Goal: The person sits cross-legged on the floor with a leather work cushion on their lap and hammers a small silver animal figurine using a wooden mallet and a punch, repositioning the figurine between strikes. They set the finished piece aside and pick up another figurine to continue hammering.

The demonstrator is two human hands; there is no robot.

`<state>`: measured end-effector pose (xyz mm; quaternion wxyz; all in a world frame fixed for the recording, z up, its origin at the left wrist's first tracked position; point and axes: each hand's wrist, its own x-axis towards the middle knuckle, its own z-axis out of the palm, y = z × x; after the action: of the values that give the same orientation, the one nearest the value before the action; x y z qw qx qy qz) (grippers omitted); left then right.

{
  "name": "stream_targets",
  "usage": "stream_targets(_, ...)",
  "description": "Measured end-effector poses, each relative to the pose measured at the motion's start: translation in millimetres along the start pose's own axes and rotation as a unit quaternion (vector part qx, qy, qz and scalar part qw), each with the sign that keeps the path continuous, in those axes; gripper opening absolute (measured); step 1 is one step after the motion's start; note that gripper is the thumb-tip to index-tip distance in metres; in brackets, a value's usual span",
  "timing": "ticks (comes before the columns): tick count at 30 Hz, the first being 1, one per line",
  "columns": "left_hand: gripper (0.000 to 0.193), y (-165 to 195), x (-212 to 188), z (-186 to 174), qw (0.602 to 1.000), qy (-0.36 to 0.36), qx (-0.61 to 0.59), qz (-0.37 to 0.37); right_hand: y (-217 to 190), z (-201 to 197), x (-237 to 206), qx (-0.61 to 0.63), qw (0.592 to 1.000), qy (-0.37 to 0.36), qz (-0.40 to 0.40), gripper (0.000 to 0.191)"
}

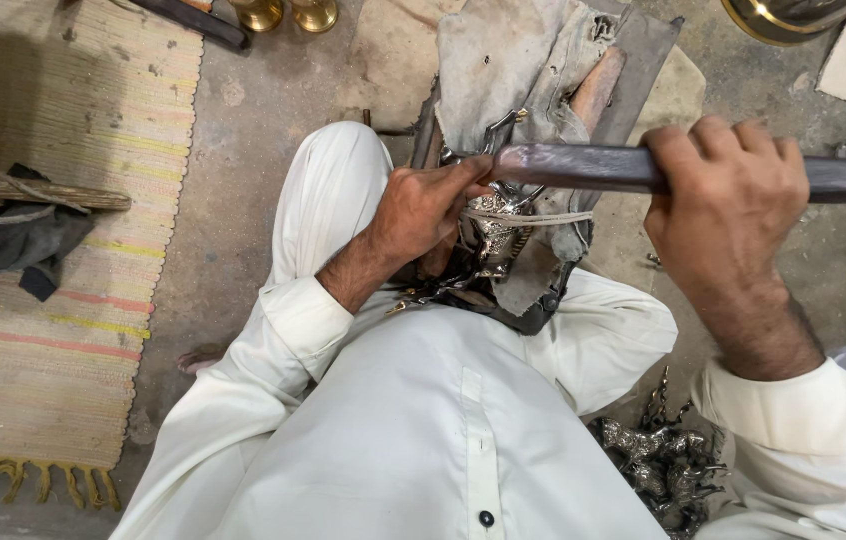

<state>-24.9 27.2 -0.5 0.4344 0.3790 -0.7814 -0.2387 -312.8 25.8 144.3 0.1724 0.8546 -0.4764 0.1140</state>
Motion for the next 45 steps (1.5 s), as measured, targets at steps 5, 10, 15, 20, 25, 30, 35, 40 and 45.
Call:
stream_targets(5,0.048,0.6,0.7,-1.7,1.0,-0.004,-0.012,-0.002,1.8,-0.5,-2.7,0.065,0.998,0.005,0.021,0.025)
stream_targets(10,0.041,0.8,4.0,-1.8,1.0,0.0,0.01,-0.001,7.7,7.1,-10.1,0.111,0.993,0.021,0.042,0.024)
stream_targets(15,0.046,0.6,4.3,-4.9,1.0,-0.004,0.022,0.01,8.2,12.2,-15.6,0.031,0.999,-0.01,0.034,0.024)
stream_targets(20,0.051,0.9,4.5,-6.3,1.0,-0.024,0.016,0.006,5.0,7.4,-15.0,-0.039,0.999,-0.013,0.007,0.027)
stream_targets(25,0.051,1.1,3.9,-7.1,0.999,-0.028,0.001,0.021,3.1,3.7,-12.9,0.032,0.998,-0.028,0.049,0.02)
stream_targets(30,0.053,-1.4,3.9,-8.2,0.999,-0.025,-0.012,0.025,0.2,-2.6,-6.6,0.098,0.993,0.009,0.059,0.027)
stream_targets(35,0.053,-3.3,0.6,-15.0,1.0,-0.015,-0.012,0.023,-6.4,-2.7,-6.6,-0.013,0.998,-0.038,0.038,0.029)
stream_targets(40,0.033,-6.3,-1.6,-19.2,0.982,0.116,-0.124,-0.077,8.1,29.9,-56.0,0.28,0.935,-0.008,0.218,0.023)
stream_targets(45,0.034,-20.1,-22.8,-39.6,0.964,0.114,-0.16,-0.179,-6.7,115.2,-150.2,0.512,0.709,-0.005,0.486,0.021)
